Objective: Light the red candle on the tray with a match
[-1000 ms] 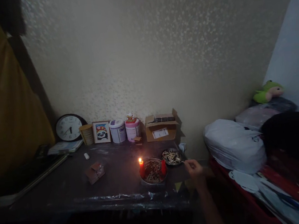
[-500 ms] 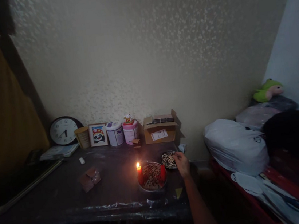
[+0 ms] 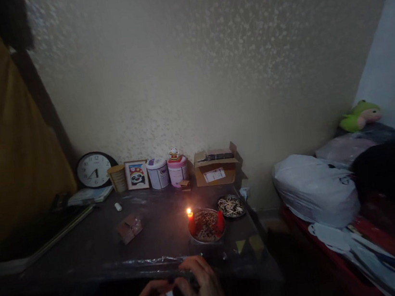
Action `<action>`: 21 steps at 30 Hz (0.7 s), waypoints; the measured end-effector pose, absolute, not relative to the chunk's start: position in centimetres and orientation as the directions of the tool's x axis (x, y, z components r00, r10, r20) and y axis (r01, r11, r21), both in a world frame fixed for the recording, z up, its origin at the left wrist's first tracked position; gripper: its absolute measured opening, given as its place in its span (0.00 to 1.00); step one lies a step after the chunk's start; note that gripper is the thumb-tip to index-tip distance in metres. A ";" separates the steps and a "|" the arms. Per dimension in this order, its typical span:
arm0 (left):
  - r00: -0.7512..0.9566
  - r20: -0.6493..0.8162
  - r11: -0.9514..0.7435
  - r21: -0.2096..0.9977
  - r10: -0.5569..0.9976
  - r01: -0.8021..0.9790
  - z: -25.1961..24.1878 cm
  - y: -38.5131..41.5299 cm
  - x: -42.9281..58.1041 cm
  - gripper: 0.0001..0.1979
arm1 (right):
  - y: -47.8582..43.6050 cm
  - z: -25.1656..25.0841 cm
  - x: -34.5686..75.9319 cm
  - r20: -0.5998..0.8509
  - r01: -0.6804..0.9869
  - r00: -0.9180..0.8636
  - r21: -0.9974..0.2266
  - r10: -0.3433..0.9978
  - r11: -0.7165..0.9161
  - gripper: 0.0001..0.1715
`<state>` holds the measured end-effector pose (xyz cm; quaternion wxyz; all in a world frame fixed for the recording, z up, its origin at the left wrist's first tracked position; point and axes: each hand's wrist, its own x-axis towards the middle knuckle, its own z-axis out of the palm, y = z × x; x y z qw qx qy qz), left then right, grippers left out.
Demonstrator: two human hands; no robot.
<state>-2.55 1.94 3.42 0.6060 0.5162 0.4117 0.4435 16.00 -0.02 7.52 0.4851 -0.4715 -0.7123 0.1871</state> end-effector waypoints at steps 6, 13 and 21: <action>0.355 0.043 0.010 0.989 0.934 -0.145 1.9 3.2 0.0 0.17 | 0.1 3.7 15.8 0.480 0.548 -0.123 -0.697 0.869 0.463 0.05; 0.356 0.026 0.048 0.979 0.934 -0.199 1.1 2.4 -0.4 0.17 | 0.1 2.2 15.8 0.491 0.533 -0.192 -0.674 0.849 0.511 0.04; 0.361 0.042 0.091 0.935 0.932 -0.343 -0.1 2.7 -0.8 0.22 | 1.0 1.4 15.5 0.506 0.584 -0.272 -0.589 0.819 0.558 0.09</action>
